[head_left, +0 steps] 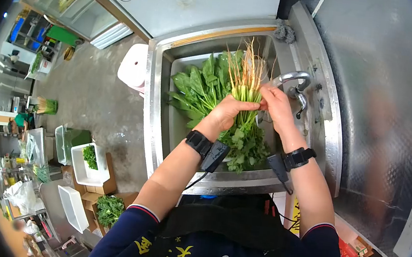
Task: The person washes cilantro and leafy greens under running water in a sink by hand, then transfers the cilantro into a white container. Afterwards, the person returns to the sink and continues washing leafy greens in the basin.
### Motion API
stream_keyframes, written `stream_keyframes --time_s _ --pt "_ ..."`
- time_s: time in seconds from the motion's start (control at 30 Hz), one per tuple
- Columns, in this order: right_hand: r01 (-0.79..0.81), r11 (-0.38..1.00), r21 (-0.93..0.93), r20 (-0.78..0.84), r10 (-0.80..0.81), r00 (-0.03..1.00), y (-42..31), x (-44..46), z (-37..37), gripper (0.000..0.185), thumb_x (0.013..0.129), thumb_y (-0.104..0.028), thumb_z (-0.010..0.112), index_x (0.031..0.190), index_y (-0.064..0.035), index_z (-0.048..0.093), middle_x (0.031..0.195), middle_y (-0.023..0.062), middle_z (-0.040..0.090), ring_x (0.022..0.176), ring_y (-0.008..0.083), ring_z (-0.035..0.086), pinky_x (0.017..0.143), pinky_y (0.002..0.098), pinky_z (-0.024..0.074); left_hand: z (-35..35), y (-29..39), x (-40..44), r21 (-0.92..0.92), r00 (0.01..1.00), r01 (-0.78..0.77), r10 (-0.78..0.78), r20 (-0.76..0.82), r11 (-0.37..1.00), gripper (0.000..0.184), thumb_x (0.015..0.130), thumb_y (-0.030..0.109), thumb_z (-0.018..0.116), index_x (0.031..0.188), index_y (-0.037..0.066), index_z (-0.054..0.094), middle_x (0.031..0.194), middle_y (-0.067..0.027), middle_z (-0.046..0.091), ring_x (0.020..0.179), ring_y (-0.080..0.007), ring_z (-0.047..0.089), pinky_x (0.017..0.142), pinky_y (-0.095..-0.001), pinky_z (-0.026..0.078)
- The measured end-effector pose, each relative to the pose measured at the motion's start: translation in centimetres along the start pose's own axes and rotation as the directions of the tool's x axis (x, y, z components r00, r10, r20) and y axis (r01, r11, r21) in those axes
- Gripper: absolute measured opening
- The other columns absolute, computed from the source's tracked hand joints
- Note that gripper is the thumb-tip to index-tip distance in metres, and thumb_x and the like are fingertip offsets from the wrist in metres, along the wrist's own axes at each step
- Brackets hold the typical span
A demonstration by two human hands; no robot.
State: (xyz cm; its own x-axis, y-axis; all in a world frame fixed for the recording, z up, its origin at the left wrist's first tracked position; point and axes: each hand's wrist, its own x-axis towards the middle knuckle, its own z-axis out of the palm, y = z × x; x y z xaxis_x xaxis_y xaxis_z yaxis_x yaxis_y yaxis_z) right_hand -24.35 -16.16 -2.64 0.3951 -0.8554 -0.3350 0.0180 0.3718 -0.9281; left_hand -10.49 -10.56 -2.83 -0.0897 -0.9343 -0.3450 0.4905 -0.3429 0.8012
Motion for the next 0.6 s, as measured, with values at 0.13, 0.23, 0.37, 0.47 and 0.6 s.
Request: stream_keyframes --time_s 0.13,0.23,0.37,0.47,0.6 --pt "0.022 0.997 -0.073 0.091 -0.016 0.996 0.7 0.8 -1.5 0.024 0.087 -0.023 0.051 0.099 -0.0028 0.058 0.072 -0.0016 0.052 0.067 0.0058 0.048 0.059 0.0225 0.0412 -0.3 -0.1 0.2 -0.07 0.997 0.072 -0.075 -0.033 0.995 0.032 0.073 0.005 0.066 0.104 0.004 0.059 0.091 -0.004 0.063 0.081 -0.0143 0.059 0.075 -0.0275 0.046" --pt "0.046 0.977 -0.209 0.115 -0.022 0.993 0.8 0.8 -1.7 0.028 0.085 -0.026 0.054 0.097 -0.001 0.057 0.072 0.0 0.053 0.067 0.007 0.048 0.059 0.0231 0.0412 -0.3 -0.3 0.5 -0.1 0.993 0.111 -0.114 -0.03 0.989 0.03 0.074 0.003 0.064 0.103 0.004 0.059 0.091 -0.004 0.063 0.08 -0.0138 0.059 0.072 -0.027 0.047" --pt "0.003 0.975 -0.222 0.092 0.018 0.996 -0.4 0.4 -1.8 0.032 0.082 -0.029 0.059 0.094 0.0004 0.056 0.073 0.0019 0.053 0.064 0.0089 0.048 0.059 0.0232 0.0415 0.2 -1.0 1.2 0.024 0.998 0.058 -0.058 -0.012 0.998 0.031 0.073 0.002 0.064 0.103 0.004 0.058 0.093 -0.0039 0.062 0.083 -0.0134 0.059 0.074 -0.0268 0.046" --pt "-0.027 0.938 -0.346 0.127 0.075 0.989 -0.1 1.3 -1.8 0.029 0.08 -0.031 0.062 0.092 -0.0061 0.056 0.074 -0.0034 0.051 0.063 0.0057 0.045 0.057 0.0186 0.0372 0.1 -1.1 1.4 0.082 0.999 0.039 -0.04 0.015 0.996 0.033 0.073 0.003 0.065 0.104 0.005 0.058 0.095 -0.0034 0.062 0.086 -0.013 0.058 0.076 -0.0272 0.046" --pt "-0.128 0.986 -0.109 0.177 0.146 0.973 -0.3 1.5 -2.5 0.027 0.082 -0.031 0.061 0.094 -0.0073 0.057 0.074 -0.0022 0.052 0.061 0.0057 0.045 0.057 0.0206 0.0375 -0.1 -0.3 1.0 -0.023 0.989 0.15 -0.15 -0.001 0.988 0.033 0.074 0.004 0.065 0.105 0.004 0.058 0.094 -0.0043 0.062 0.084 -0.014 0.059 0.074 -0.0278 0.048"
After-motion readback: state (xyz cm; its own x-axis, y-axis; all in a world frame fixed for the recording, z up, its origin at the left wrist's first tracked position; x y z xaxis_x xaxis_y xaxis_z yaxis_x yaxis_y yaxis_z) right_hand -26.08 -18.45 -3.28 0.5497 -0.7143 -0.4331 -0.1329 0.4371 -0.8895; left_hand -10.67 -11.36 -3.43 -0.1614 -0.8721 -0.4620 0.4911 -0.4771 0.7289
